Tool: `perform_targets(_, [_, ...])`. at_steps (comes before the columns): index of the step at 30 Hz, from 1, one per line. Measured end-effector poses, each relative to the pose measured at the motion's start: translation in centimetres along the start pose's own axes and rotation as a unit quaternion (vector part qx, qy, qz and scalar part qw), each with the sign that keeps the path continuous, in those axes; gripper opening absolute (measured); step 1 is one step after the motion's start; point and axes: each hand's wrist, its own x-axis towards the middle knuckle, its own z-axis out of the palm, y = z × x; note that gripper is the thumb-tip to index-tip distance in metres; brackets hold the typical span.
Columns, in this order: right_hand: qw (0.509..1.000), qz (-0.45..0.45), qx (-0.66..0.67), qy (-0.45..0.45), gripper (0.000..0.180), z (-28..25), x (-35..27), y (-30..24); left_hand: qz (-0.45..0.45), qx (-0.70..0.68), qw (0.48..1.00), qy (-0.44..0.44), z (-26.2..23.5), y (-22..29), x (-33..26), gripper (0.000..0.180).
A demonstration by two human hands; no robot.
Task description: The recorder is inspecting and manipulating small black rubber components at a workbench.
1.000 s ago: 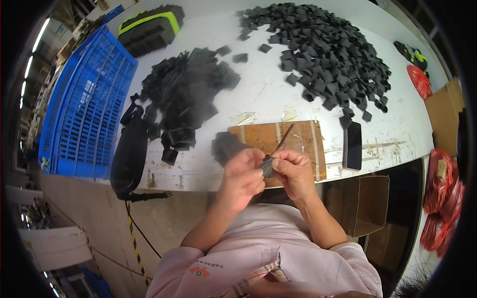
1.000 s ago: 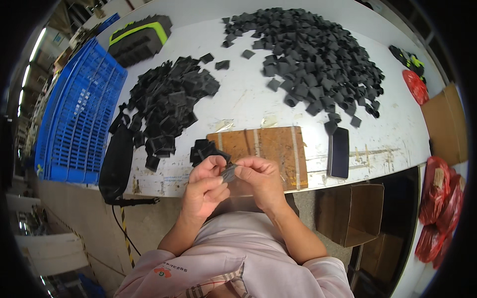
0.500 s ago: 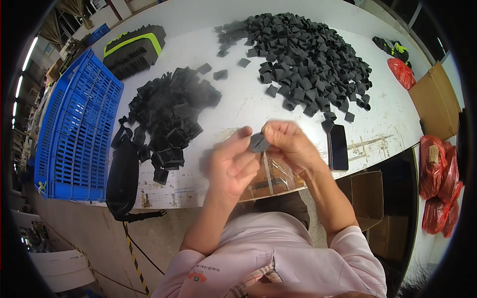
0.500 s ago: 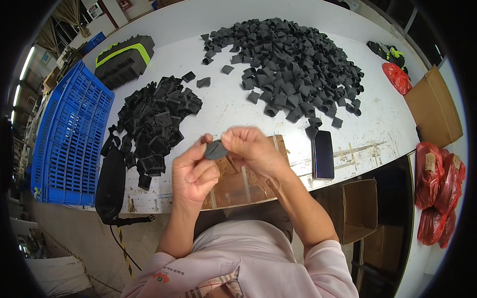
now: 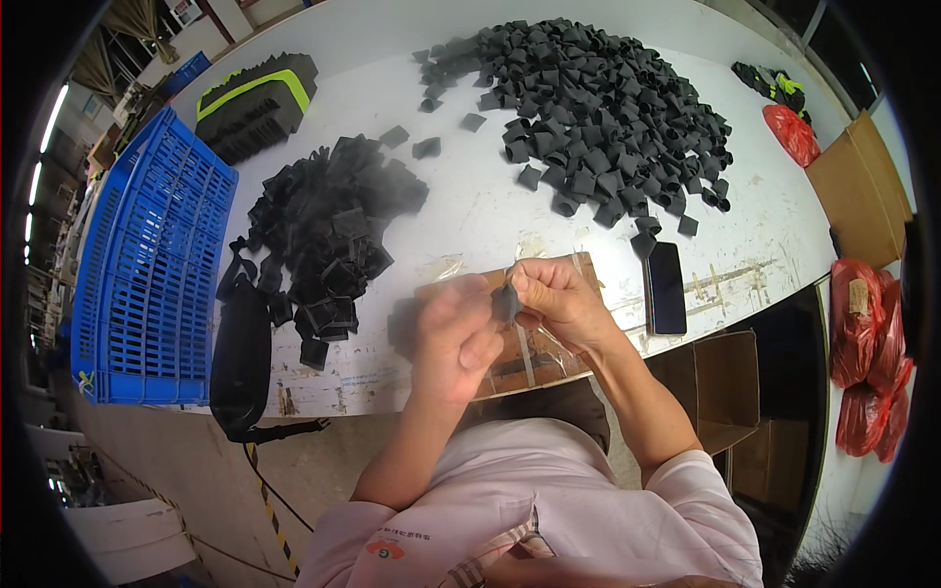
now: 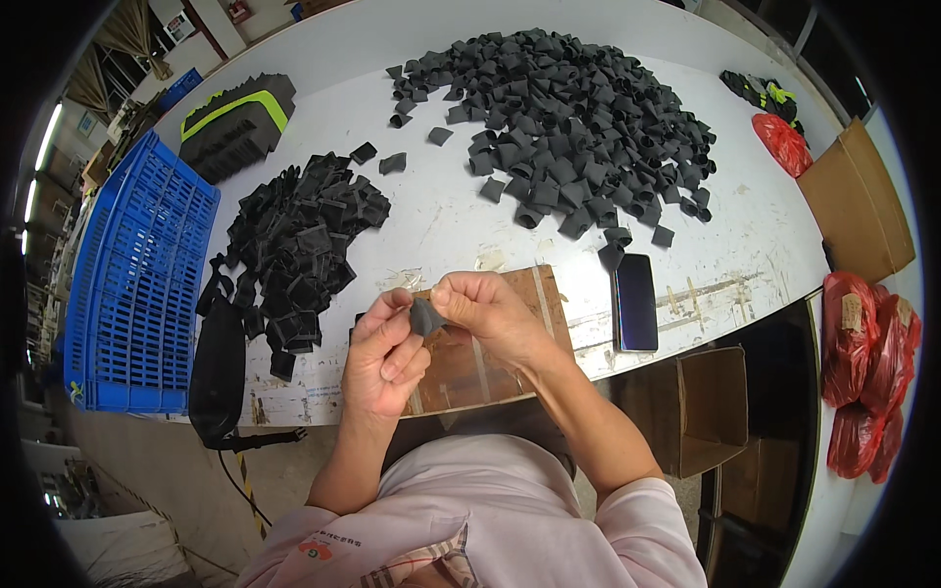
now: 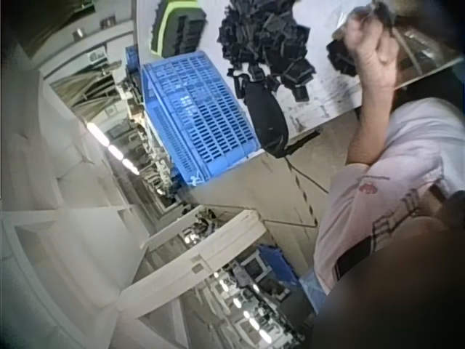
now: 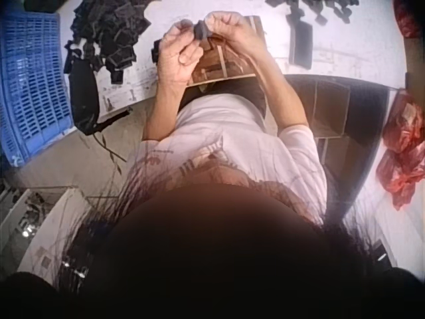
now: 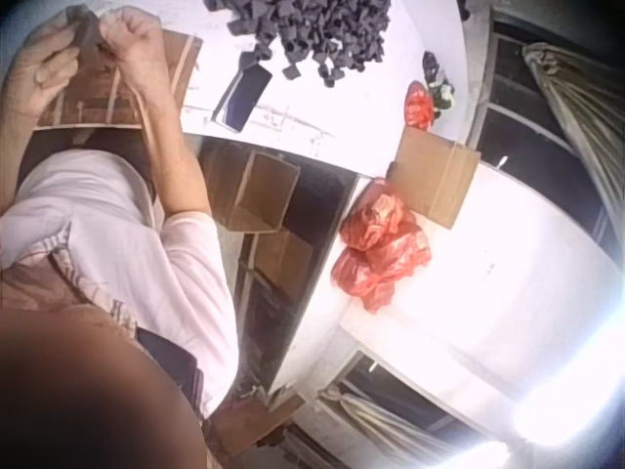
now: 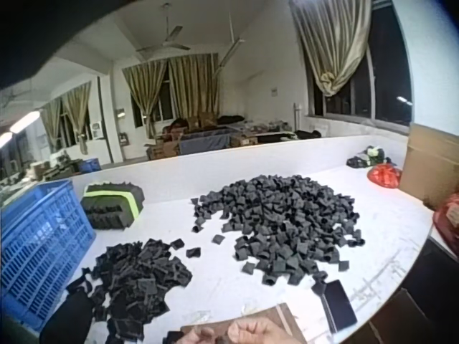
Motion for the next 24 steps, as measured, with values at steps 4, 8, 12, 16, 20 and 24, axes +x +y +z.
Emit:
perform_targets(4, [0.997, 0.004, -0.071, 0.002, 0.024, -0.3, -0.3, -0.5, 0.145, 0.242, 0.959, 0.037, 1.1, -0.1, 0.0, 0.025])
perform_targets(8, [0.914, -0.175, -0.345, 0.125, 0.028, 0.8, -1.6, -1.7, 0.373, 0.598, 0.710, -0.012, 2.5, 0.9, 0.8, 0.031])
perform_targets(12, [0.762, -0.353, -0.526, 0.135, 0.037, 2.1, -2.5, -2.0, 0.320, 0.569, 0.755, -0.055, 2.6, 0.9, 1.1, 0.015])
perform_targets(16, [0.758, -0.340, -0.534, 0.157, 0.032, 3.4, -2.2, -2.0, 0.358, 0.382, 0.851, 0.046, 2.1, 0.2, 0.9, 0.009])
perform_targets(20, [0.701, -0.386, -0.577, 0.165, 0.018, 3.8, -1.8, -2.1, 0.325, 0.233, 0.915, 0.052, 1.9, 0.2, 0.5, 0.011])
perform_targets(24, [0.707, -0.405, -0.560, 0.151, 0.014, 2.7, -1.5, -1.2, 0.324, 0.286, 0.901, 0.042, 1.0, -0.4, 0.1, 0.011])
